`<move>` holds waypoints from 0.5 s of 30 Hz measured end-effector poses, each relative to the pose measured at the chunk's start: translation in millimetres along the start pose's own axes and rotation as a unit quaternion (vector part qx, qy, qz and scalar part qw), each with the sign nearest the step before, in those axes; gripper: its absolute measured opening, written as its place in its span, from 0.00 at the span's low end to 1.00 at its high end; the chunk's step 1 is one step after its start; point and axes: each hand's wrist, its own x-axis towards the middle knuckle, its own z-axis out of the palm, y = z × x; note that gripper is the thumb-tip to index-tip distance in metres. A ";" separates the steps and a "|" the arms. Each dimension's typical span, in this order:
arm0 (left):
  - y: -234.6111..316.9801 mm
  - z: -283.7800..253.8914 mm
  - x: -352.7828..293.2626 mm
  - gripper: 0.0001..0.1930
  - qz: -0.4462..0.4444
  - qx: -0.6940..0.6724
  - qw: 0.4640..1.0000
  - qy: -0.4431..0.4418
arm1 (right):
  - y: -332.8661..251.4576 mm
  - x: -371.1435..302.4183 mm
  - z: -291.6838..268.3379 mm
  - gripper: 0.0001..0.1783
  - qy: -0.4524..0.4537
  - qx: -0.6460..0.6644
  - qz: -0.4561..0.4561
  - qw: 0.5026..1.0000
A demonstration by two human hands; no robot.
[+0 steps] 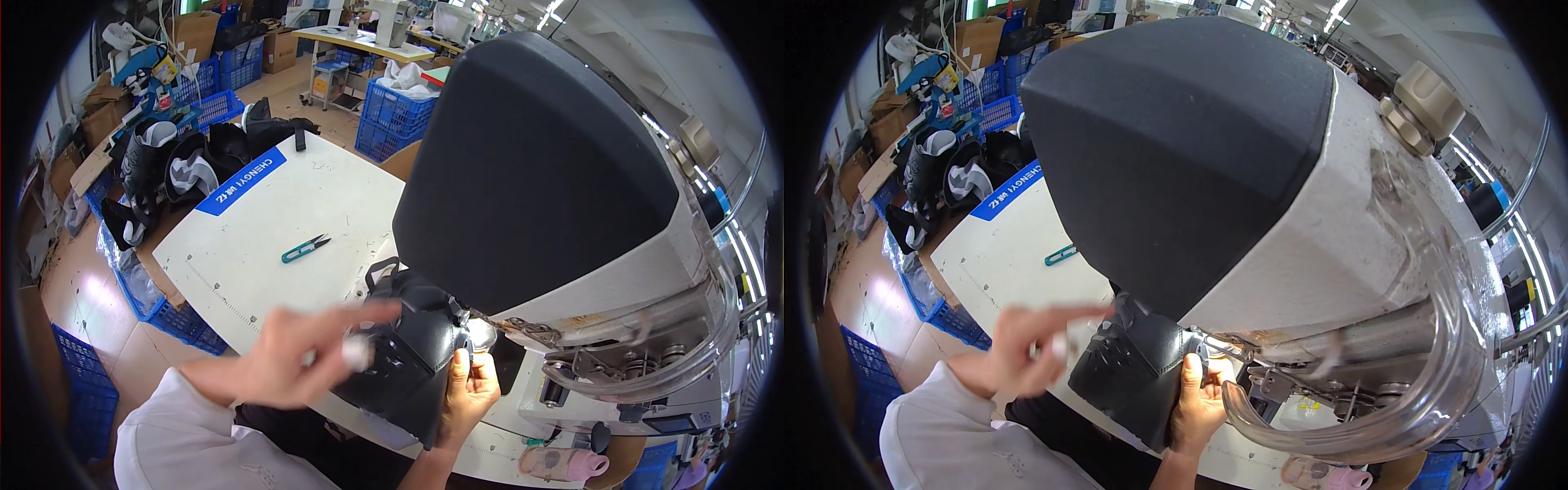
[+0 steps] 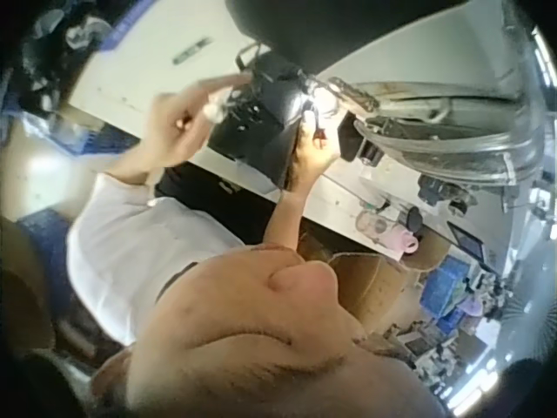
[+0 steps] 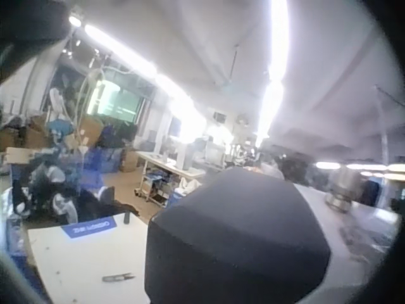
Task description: The person picks up a shoe upper component, sews along its seams using a sewing machine, and trims thread from the component using thread snips.
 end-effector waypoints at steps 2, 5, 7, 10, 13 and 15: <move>5.6 12.1 -29.0 0.27 -0.019 -0.110 0.991 -0.067 | 1.8 -2.6 5.0 0.07 0.015 0.001 -0.002 1.000; 5.0 34.7 -50.0 0.38 -0.040 -0.168 0.980 -0.096 | 4.0 -5.4 11.5 0.07 0.035 0.027 -0.027 0.999; 2.0 44.8 -52.8 0.38 -0.054 -0.172 0.981 -0.074 | 3.9 -7.4 15.4 0.07 0.042 0.008 -0.023 0.999; -2.0 50.3 -48.6 0.39 -0.076 -0.187 0.978 -0.045 | 4.5 -10.1 24.8 0.08 0.067 -0.017 -0.035 0.997; -4.4 48.8 -39.8 0.40 -0.099 -0.164 0.982 -0.009 | 7.1 -12.7 35.0 0.09 0.092 -0.031 -0.066 0.993; -3.1 51.6 -31.6 0.39 -0.066 -0.154 0.986 0.024 | 9.4 -14.7 40.3 0.10 0.110 -0.016 -0.070 0.991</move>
